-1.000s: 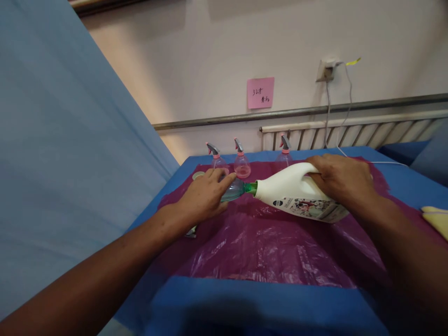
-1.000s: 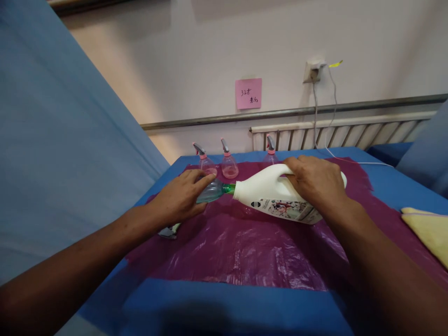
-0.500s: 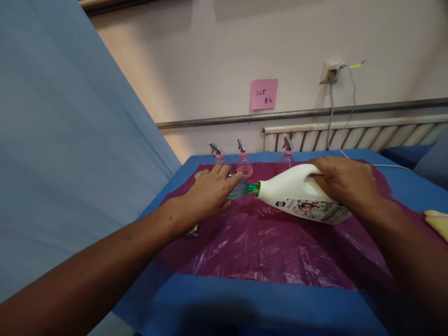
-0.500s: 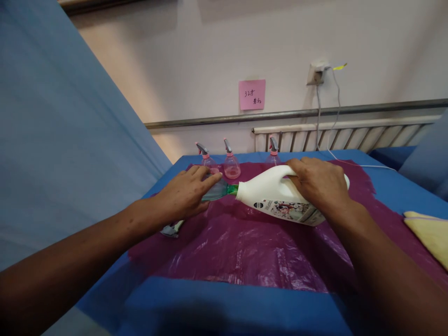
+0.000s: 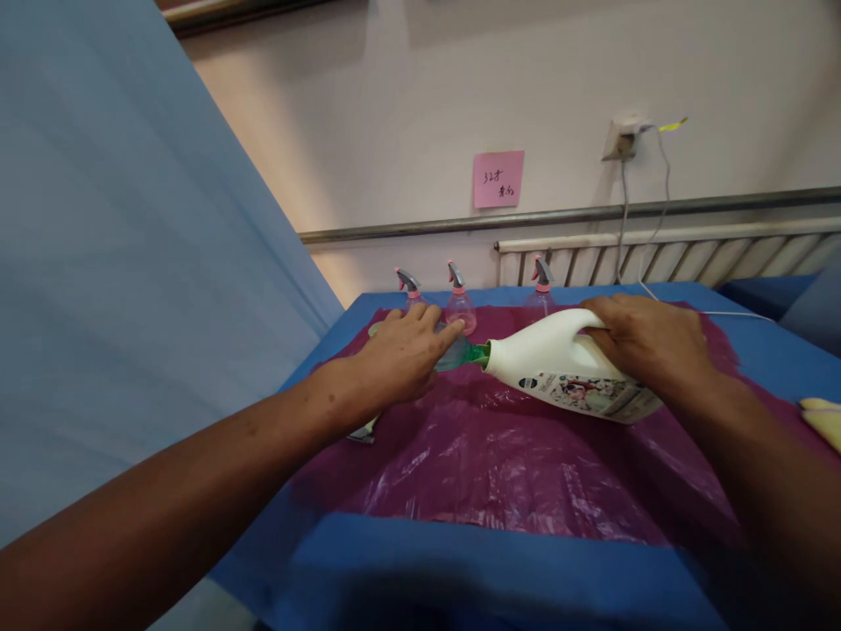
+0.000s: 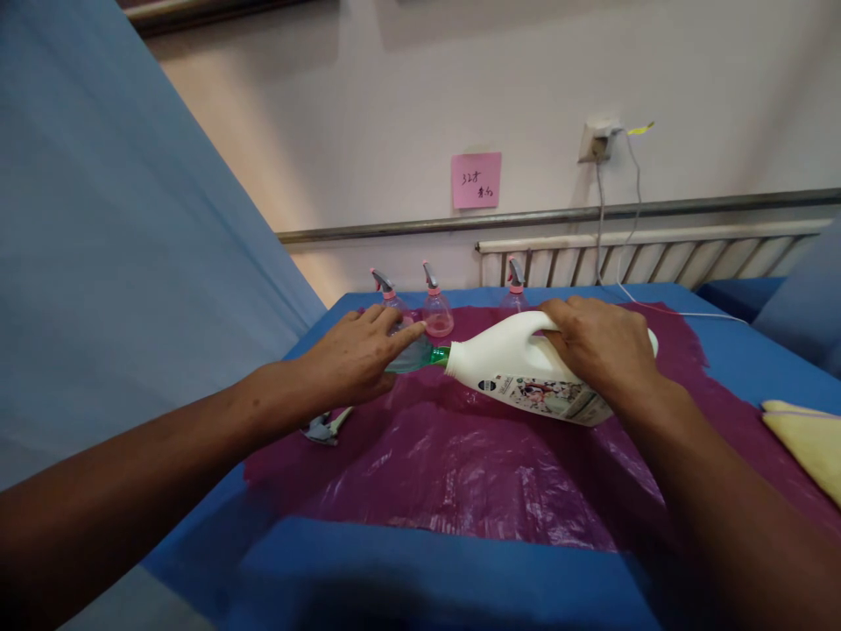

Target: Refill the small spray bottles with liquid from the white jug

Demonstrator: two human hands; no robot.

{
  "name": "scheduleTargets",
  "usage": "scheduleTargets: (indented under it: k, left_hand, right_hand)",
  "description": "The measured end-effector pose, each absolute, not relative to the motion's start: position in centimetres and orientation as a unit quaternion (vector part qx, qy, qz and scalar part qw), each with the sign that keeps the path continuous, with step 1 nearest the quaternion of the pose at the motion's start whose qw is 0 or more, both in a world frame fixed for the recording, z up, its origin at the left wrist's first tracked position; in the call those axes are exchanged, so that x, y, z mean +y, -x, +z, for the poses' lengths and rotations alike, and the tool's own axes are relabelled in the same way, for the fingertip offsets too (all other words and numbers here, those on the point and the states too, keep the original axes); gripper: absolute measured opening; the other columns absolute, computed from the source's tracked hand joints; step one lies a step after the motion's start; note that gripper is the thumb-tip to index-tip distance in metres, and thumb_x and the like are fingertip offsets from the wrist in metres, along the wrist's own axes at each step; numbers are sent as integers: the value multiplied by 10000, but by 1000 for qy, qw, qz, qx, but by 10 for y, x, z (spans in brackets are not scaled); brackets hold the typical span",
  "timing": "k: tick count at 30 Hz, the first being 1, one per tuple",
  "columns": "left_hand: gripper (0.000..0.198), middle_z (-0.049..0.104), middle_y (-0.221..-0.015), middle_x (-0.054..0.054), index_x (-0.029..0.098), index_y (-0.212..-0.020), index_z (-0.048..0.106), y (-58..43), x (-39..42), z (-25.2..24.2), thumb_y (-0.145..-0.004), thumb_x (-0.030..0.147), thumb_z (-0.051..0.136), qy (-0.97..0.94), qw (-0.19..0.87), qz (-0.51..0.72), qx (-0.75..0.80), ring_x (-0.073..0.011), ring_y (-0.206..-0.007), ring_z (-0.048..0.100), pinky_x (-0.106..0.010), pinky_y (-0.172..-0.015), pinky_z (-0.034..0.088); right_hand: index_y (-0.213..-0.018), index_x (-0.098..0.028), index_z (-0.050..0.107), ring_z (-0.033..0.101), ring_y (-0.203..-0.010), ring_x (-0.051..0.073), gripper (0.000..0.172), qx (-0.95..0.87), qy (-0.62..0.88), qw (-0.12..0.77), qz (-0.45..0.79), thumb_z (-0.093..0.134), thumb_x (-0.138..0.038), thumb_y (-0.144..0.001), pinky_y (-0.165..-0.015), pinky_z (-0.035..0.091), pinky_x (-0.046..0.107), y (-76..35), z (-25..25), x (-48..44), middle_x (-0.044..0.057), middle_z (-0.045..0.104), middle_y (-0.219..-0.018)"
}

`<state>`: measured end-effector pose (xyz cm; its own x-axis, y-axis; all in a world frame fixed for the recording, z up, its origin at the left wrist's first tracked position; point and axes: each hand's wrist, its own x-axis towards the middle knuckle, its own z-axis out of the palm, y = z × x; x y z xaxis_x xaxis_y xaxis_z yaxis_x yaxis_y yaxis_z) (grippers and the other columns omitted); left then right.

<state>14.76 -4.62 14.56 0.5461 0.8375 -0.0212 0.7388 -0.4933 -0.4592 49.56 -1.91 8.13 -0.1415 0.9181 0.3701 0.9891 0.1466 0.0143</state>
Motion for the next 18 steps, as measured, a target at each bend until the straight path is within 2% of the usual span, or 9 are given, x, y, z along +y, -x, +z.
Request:
scheduleTargets:
  k: [8,18]
  left_hand:
    - [854,613,-1451,-193,251,-1693,445,-147,-42,145,-895,183,743,861,212,116,-448,-405,-1270,571,-480,-964,500]
    - [802,634,-1420,-186,243,-1667,465,-150,-39,150,-900,168,688,868,230,122,-423,-386,-1255,570,-464,-964,509]
  right_hand:
    - [-1337,-345,805,723,-1023,328,433,-740,644,143,-133,485,-492,-1085,-654,285,378,-498,79,-17,84,825,-1184]
    - [-1371,-320,796,712,-1071,357,433,-744,639,148,-128,480,-454,-1108,-683,311,400,-500,78,-17,120,817,-1197]
